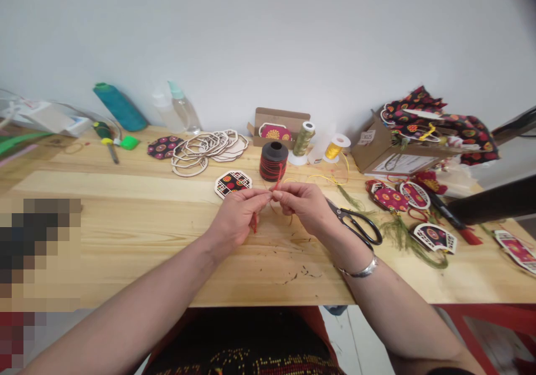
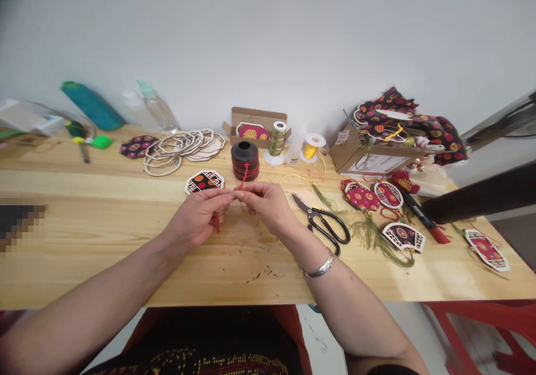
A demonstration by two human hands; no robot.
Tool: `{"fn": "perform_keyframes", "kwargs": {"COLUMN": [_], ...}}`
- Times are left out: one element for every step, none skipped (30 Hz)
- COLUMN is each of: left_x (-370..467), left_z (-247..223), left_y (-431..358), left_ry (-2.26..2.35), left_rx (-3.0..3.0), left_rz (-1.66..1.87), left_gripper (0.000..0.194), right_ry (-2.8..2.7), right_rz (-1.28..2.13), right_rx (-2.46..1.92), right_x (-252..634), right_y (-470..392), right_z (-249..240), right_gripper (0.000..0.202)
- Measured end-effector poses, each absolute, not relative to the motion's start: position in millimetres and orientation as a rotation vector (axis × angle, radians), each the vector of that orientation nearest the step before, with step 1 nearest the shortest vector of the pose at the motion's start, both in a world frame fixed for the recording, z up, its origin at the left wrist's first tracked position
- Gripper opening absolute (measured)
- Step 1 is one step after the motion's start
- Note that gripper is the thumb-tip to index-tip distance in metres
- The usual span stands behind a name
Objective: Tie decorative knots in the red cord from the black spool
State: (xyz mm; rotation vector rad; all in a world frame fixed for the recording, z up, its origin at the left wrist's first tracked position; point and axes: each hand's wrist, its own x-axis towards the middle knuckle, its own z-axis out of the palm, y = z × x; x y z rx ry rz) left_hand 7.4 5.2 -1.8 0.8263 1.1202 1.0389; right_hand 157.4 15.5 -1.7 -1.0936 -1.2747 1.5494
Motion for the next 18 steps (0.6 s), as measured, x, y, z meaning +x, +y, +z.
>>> {"fn": "perform_keyframes", "kwargs": {"left_x": [7.7, 7.9, 8.0, 8.0, 7.9, 7.9, 7.8, 7.8, 7.8, 7.8, 7.7, 7.6, 7.4, 7.2, 7.0, 6.9, 6.8, 6.9], "left_z": [-1.4, -1.0, -0.7, -0.6, -0.8, -1.0, -1.4, -1.9, -2.3, -2.6, -2.7, -2.7, -2.5, -2.2, -1.6, -1.0, -0.3, 0.4], "left_y": [4.9, 4.6, 4.2, 3.9, 3.6, 3.3, 3.1, 3.0, 2.9, 2.8, 2.8, 2.8, 2.7, 2.6, 2.5, 2.5, 2.5, 2.6], "left_ry": [1.132, 1.143, 1.151, 1.158, 1.162, 1.165, 1.166, 1.164, 1.160, 1.153, 1.144, 1.134, 1.122, 1.110, 1.101, 1.096, 1.098, 1.104], "left_rx": [0.833, 0.839, 0.845, 0.850, 0.855, 0.859, 0.865, 0.871, 0.878, 0.884, 0.888, 0.888, 0.883, 0.875, 0.865, 0.854, 0.845, 0.841], "left_rz": [1.027, 1.016, 1.006, 0.998, 0.994, 0.993, 0.992, 0.989, 0.988, 0.987, 0.985, 0.984, 0.983, 0.983, 0.978, 0.968, 0.957, 0.945], "left_gripper": [0.018, 0.019, 0.019, 0.019, 0.020, 0.020, 0.019, 0.019, 0.019, 0.018, 0.018, 0.018, 0.019, 0.018, 0.018, 0.018, 0.018, 0.018], "right_ry": [-1.268, -1.261, -1.258, -1.257, -1.259, -1.263, -1.272, -1.285, -1.302, -1.323, -1.346, -1.370, -1.393, -1.416, -1.439, -1.463, -1.485, -1.508], "right_rz": [1.525, 1.503, 1.483, 1.464, 1.445, 1.426, 1.411, 1.398, 1.387, 1.376, 1.363, 1.346, 1.324, 1.300, 1.276, 1.250, 1.226, 1.202], "right_rx": [-1.109, -1.124, -1.137, -1.147, -1.153, -1.156, -1.156, -1.153, -1.152, -1.152, -1.155, -1.163, -1.173, -1.185, -1.196, -1.210, -1.225, -1.241], "right_x": [157.2, 156.8, 156.5, 156.3, 156.3, 156.4, 156.6, 156.9, 157.2, 157.4, 157.5, 157.5, 157.4, 157.2, 157.0, 156.8, 156.7, 156.9], "right_y": [16.2, 16.7, 17.2, 17.5, 17.8, 18.1, 18.4, 18.7, 19.0, 19.2, 19.3, 19.3, 19.3, 19.1, 18.9, 18.7, 18.6, 18.6], "right_z": [-2.0, -2.2, -2.4, -2.7, -3.1, -3.7, -4.3, -4.9, -5.4, -5.6, -5.6, -5.2, -4.6, -3.8, -2.8, -1.9, -1.0, -0.3], "right_gripper": [0.023, 0.023, 0.022, 0.022, 0.022, 0.022, 0.022, 0.021, 0.021, 0.020, 0.020, 0.020, 0.020, 0.020, 0.020, 0.020, 0.020, 0.020]}}
